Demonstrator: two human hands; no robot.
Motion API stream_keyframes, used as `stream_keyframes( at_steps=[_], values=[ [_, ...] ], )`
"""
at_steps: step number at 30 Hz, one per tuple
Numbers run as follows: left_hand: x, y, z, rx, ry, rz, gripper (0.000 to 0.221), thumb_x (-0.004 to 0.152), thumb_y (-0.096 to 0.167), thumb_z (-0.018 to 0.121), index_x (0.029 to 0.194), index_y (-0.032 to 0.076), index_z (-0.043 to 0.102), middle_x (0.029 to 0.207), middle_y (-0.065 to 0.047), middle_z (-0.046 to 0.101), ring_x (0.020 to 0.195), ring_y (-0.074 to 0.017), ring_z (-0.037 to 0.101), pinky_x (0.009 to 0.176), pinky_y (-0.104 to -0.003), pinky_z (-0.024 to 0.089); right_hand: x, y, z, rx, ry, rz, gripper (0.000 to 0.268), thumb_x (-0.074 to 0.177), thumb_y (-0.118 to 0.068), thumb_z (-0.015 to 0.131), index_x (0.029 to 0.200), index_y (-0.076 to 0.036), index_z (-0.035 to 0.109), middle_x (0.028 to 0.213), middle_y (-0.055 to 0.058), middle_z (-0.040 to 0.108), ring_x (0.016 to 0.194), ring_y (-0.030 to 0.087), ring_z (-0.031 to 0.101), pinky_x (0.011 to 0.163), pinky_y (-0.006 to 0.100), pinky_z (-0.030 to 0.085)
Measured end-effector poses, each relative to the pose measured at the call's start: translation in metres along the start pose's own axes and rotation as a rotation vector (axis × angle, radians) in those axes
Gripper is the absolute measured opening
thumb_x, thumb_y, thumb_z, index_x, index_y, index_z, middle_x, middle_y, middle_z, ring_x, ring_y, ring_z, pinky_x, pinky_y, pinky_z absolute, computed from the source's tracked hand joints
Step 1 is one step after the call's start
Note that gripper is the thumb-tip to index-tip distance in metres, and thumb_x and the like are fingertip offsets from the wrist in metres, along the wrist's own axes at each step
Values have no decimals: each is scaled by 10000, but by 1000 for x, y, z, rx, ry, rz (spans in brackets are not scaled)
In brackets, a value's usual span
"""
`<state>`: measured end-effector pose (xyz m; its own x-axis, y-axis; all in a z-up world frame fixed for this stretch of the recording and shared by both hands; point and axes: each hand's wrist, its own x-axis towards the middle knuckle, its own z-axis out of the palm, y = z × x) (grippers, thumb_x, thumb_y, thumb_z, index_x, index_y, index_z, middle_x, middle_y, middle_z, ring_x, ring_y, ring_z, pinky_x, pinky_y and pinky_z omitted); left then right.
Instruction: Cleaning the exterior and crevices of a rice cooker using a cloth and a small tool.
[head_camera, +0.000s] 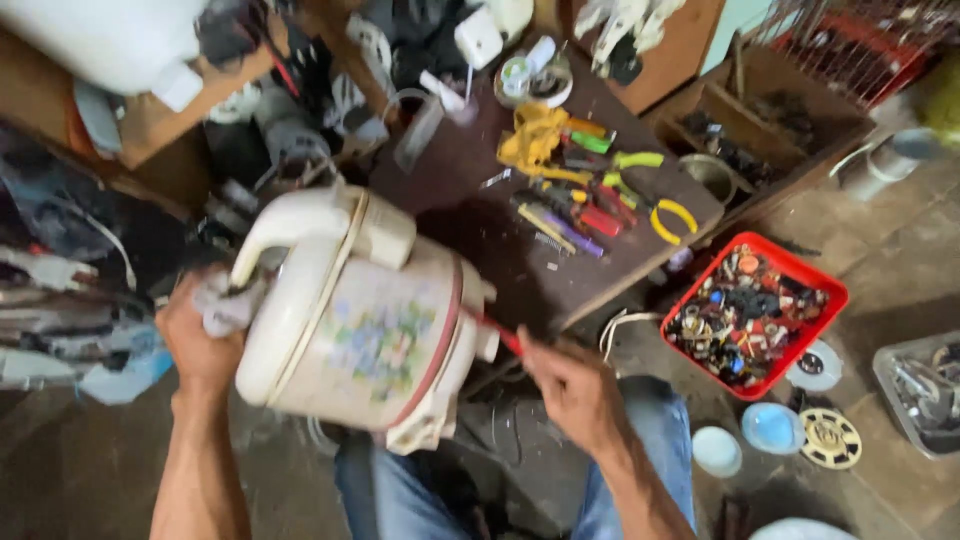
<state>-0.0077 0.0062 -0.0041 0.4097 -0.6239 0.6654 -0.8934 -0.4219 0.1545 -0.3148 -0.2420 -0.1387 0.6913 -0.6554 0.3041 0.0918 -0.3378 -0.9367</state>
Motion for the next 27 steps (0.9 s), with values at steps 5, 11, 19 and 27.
stream_keyframes(
  at_steps=[5,11,19,27],
  values=[
    [-22,-20,4,8,14,-30,216,821,-158,713,1035,-148,684,1002,-223,665,765,-300,557,723,-391,453,9,1,2,15,-43,55,313,850,-45,678,1155,-80,735,1042,36,805,788,128,792,612,214,599],
    [-23,-30,4,15,45,-26,217,840,-143,728,1054,-142,691,944,-210,638,759,-298,539,712,-405,440,2,18,25,174,-19,41,324,872,20,655,1193,4,694,1179,63,751,876,104,724,724,209,568],
    [-25,-29,2,-30,-26,-85,304,834,-132,686,1136,-157,693,1031,-253,665,833,-330,570,738,-418,447,3,10,33,160,12,7,254,832,32,650,1067,-6,737,904,14,765,568,87,502,519,231,445],
    [-34,-11,-3,10,-8,-124,345,827,-117,756,1156,-200,693,1042,-264,672,841,-328,576,761,-408,458,-34,-63,27,-305,188,101,381,811,-28,704,1179,-127,716,794,27,755,525,158,652,445,292,488]
  ],
)
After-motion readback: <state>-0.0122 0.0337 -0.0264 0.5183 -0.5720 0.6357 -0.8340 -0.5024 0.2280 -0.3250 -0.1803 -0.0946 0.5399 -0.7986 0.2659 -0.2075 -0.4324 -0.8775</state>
